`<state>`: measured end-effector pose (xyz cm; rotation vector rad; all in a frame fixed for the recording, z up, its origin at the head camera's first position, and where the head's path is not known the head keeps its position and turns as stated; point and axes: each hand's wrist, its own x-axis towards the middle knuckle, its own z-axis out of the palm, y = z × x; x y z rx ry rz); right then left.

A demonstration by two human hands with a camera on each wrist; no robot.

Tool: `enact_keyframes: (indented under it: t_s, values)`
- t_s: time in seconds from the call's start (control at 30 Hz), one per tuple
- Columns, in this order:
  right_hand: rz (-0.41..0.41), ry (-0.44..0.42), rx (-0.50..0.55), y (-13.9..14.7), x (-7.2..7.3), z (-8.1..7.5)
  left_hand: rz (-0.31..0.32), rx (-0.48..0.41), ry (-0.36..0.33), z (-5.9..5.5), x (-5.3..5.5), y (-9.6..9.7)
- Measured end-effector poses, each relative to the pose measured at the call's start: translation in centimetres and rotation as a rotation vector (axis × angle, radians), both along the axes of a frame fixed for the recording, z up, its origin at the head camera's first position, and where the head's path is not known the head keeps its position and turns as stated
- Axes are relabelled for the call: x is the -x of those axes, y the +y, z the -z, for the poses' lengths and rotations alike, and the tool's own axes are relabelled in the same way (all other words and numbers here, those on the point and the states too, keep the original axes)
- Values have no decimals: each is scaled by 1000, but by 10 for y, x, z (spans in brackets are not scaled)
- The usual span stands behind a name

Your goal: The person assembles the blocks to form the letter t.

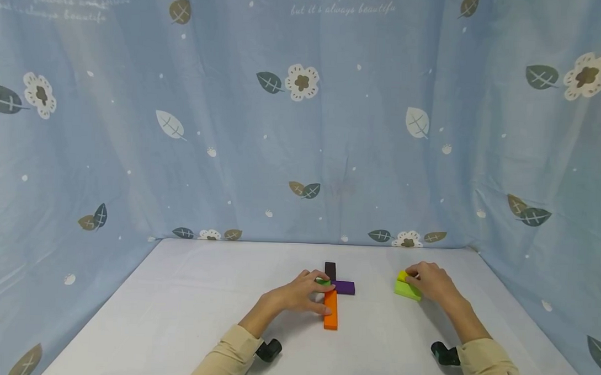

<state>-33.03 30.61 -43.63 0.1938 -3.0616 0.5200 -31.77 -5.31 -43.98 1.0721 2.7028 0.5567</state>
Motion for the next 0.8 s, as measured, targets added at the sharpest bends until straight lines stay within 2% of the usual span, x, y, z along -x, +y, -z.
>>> enact_keyframes:
  t_s: [0.8]
  values:
    - [-1, 92, 52, -3, -5, 6, -5, 7, 16, 2, 0, 1]
